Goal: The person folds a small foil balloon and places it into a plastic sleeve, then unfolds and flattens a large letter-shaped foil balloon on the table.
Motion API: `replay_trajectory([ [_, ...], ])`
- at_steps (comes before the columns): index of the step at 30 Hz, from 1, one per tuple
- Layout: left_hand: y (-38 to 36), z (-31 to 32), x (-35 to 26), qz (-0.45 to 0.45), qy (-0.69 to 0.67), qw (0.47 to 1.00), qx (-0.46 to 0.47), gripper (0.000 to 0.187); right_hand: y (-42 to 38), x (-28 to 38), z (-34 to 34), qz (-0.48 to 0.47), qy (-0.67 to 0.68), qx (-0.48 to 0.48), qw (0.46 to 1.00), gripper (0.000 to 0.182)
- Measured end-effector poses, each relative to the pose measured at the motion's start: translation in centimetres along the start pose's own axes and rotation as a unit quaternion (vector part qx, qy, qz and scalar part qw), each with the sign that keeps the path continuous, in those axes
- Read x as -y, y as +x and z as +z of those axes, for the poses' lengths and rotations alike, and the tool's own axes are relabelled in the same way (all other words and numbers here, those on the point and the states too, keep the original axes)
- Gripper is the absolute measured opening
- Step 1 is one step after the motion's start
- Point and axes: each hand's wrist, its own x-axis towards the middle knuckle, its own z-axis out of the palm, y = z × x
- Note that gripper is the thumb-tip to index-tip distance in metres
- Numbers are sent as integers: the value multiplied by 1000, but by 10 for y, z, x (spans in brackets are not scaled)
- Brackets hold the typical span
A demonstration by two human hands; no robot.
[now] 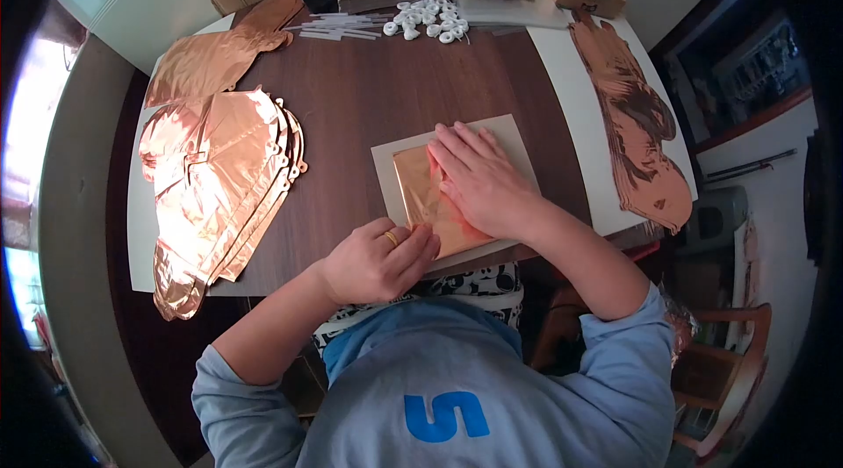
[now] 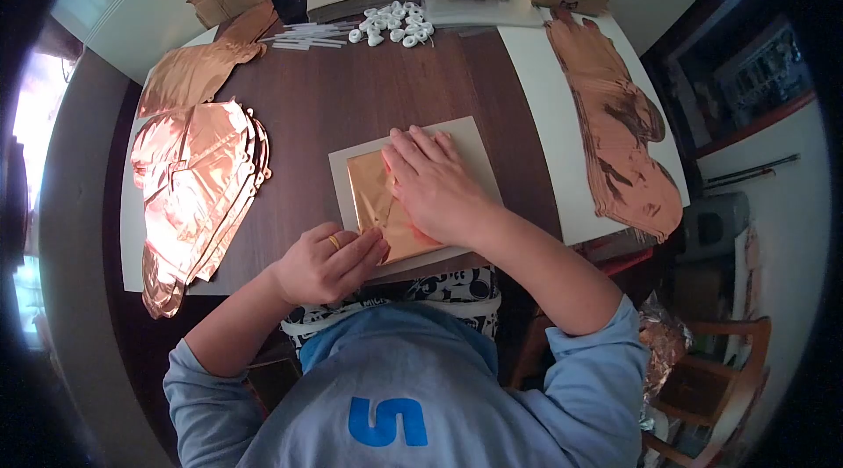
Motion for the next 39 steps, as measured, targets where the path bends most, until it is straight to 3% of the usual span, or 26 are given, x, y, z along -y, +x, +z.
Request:
replay_trajectory([
  [7,-5,0,3,-1,-26,1000,8,39,-3,-3,3,-6,32,-3,999,58],
  [19,-1,7,5,14,-5,999,-40,30,0,0,-4,15,39,43,998,59],
  [28,1,-3,-3,-37,-18,998,46,30,-1,0,-2,14,28,37,999,60],
  [31,3,-3,2,-55,-48,997,30,31,-1,0,-1,10,16,38,999,62],
  [39,1,0,2,4,19,1000,1,29,-2,0,1,11,13,39,999,70],
])
